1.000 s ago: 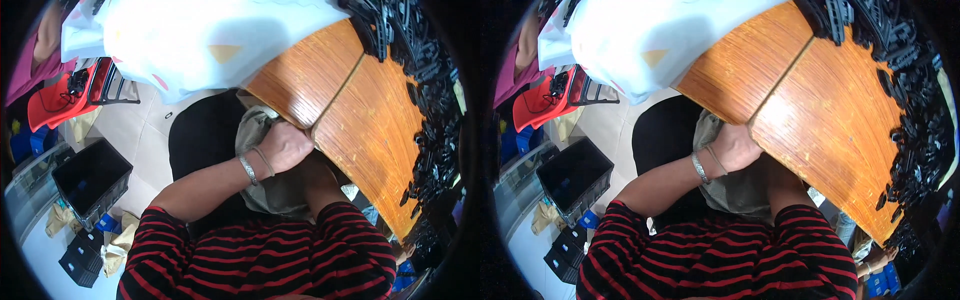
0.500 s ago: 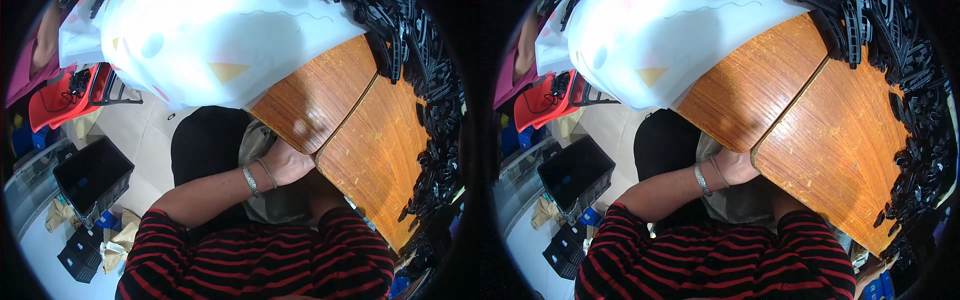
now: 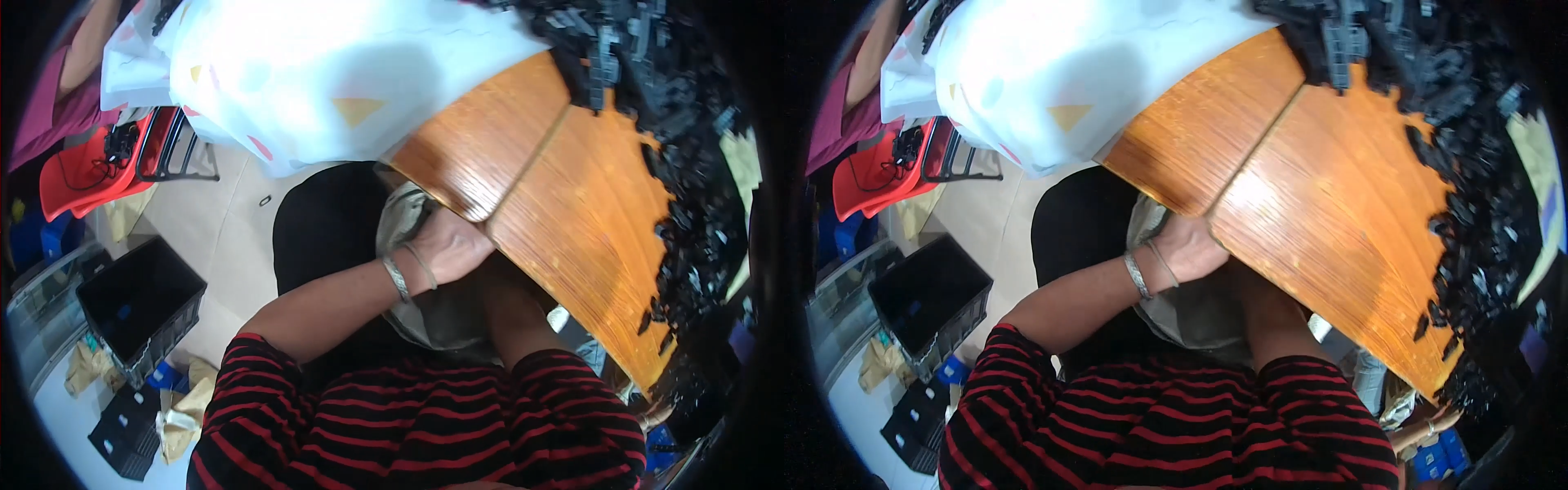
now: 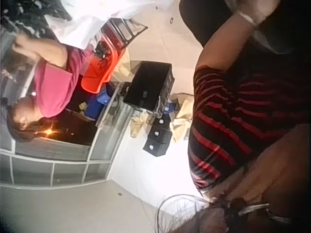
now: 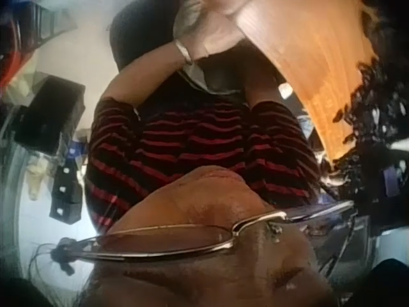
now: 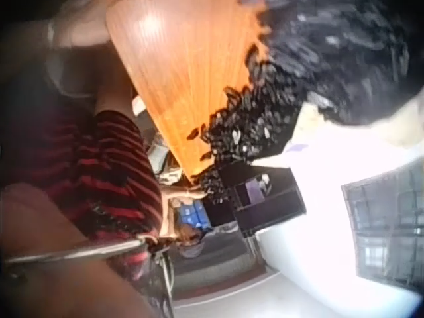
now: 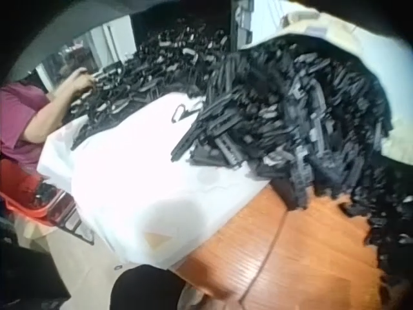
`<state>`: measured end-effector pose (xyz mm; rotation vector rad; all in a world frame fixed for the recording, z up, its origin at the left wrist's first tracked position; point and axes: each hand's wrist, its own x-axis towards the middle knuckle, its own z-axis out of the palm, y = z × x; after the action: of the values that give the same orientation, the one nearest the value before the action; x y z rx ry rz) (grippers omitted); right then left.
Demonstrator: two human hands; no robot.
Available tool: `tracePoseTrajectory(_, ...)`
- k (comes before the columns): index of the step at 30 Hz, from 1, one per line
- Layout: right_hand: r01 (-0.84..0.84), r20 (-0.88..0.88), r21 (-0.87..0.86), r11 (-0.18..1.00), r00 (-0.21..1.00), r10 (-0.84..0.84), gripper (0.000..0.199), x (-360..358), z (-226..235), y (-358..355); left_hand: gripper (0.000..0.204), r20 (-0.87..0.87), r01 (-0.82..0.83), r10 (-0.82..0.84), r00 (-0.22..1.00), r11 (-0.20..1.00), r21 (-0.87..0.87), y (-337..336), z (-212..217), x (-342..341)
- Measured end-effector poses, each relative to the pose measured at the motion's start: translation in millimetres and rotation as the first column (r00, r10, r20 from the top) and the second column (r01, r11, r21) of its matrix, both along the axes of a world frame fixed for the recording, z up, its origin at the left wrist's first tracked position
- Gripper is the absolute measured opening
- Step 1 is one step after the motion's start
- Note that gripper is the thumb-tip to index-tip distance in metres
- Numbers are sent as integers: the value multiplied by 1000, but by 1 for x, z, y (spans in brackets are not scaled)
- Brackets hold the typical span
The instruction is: Assembling small black plastic parts manually at a workbench.
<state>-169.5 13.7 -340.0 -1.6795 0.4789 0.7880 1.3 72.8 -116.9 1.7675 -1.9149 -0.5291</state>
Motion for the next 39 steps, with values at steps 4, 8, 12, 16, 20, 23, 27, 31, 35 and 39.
tracePoseTrajectory(4,-30,-11,-339,940,1000,28,27,45,63,68,20,116,45,-37,993,997,-68,0,-9,9)
tracePoseTrajectory(8,-49,-83,-494,868,996,9,27,53,142,66,17,120,-11,-14,993,979,202,9,9,17)
tracePoseTrajectory(12,288,340,-503,815,933,-120,25,7,275,63,15,-243,-188,169,955,981,-57,42,66,17)
tracePoseTrajectory(16,639,592,-162,752,672,-444,14,-28,355,43,14,-243,-281,241,940,949,-145,66,73,20)
tracePoseTrajectory(20,864,725,-123,488,414,-550,13,-32,348,-13,16,-309,-256,210,928,960,-117,61,101,0)
tracePoseTrajectory(23,937,709,-70,343,289,-643,18,-21,341,-42,20,-447,-233,112,888,945,-227,35,115,-20)
tracePoseTrajectory(27,960,587,149,238,108,-802,21,-4,330,-60,20,-332,-273,185,925,930,-245,-7,133,-40)
tracePoseTrajectory(31,948,830,-226,223,307,-465,23,-2,331,-63,17,-67,-233,223,973,935,-269,-39,125,-42)
tracePoseTrajectory(35,881,754,-423,213,473,-457,20,-7,339,-67,16,40,-176,190,981,956,-234,-53,114,-41)
tracePoseTrajectory(39,824,730,-503,260,566,-383,21,-18,355,-65,15,25,-161,174,984,951,-265,-53,114,-36)
